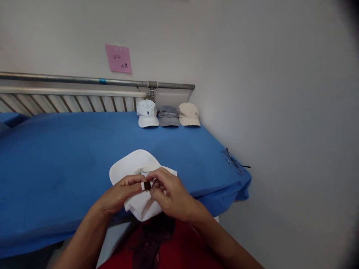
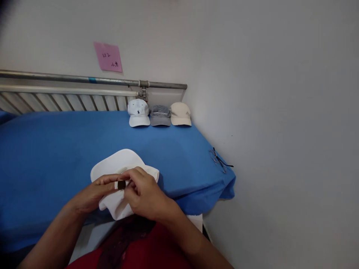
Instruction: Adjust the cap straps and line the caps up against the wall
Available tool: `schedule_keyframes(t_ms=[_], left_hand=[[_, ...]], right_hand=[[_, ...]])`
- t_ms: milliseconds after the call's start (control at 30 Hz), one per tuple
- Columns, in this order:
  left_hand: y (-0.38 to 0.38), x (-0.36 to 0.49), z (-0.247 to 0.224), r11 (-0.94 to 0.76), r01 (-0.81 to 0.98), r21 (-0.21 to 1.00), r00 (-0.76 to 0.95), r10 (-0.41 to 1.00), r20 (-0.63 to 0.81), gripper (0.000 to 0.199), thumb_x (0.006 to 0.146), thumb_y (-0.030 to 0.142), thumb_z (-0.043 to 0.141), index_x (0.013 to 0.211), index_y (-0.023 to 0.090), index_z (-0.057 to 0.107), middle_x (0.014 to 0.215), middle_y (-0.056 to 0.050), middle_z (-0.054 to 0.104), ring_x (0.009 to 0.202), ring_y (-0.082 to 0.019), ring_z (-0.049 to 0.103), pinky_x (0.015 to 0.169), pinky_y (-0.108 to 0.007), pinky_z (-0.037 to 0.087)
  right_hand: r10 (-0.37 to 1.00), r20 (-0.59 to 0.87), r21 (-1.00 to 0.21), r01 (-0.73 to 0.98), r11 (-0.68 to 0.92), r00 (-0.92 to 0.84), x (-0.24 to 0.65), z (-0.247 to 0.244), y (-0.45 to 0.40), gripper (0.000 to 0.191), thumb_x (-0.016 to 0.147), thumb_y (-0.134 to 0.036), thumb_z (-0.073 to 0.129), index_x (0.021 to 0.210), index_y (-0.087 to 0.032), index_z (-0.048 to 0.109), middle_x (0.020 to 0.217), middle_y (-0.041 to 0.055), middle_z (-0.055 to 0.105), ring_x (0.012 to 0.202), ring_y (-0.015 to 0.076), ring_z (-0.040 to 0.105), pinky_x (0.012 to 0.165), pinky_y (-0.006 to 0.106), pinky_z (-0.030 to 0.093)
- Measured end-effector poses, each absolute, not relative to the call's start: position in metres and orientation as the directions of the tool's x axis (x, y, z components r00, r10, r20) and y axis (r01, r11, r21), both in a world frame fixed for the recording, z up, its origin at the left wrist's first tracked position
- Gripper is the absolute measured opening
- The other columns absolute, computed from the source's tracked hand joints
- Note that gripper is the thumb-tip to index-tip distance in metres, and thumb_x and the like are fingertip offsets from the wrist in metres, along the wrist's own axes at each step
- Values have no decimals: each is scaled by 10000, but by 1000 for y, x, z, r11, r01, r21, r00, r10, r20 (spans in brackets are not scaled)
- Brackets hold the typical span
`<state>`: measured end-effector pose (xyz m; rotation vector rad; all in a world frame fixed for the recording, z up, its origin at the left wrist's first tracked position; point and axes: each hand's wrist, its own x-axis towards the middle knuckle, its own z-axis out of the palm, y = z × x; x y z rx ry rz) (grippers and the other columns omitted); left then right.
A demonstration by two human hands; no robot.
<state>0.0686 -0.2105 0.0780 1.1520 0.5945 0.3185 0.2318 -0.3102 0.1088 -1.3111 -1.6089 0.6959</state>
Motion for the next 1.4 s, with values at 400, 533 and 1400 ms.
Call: schedule_keyframes(t_ms=[400,533,1400], left_hand=[[-209,56,97,-1,-75,997,693,719,53,203,806,362,728,825,197,612,925,-16,605,873,-160,566,778,-254,467],[-214,52,113,-188,17,982,752,649,111,263,871,384,654,718,178,598,979,-38,579,887,-164,551,773,-252,453],[-206,16,106,-22,10,1000,724,690,8,287,840,396,694,646,195,628,1251,-31,650,1170,-253,541,933,-322,424]], right_hand=[[916,397,-765,531,363,-53,229,114,-311,204,831,-125,622,1022,-191,653,891,13,607,763,118,571,731,250,471],[888,447,-685,599,415,-105,227,120,-312,195,847,-106,589,1023,-173,640,914,36,642,851,143,587,781,269,476],[870,491,-642,659,392,-39,236,120,-312,186,770,-106,693,933,-195,680,872,-10,729,807,132,629,836,293,354]])
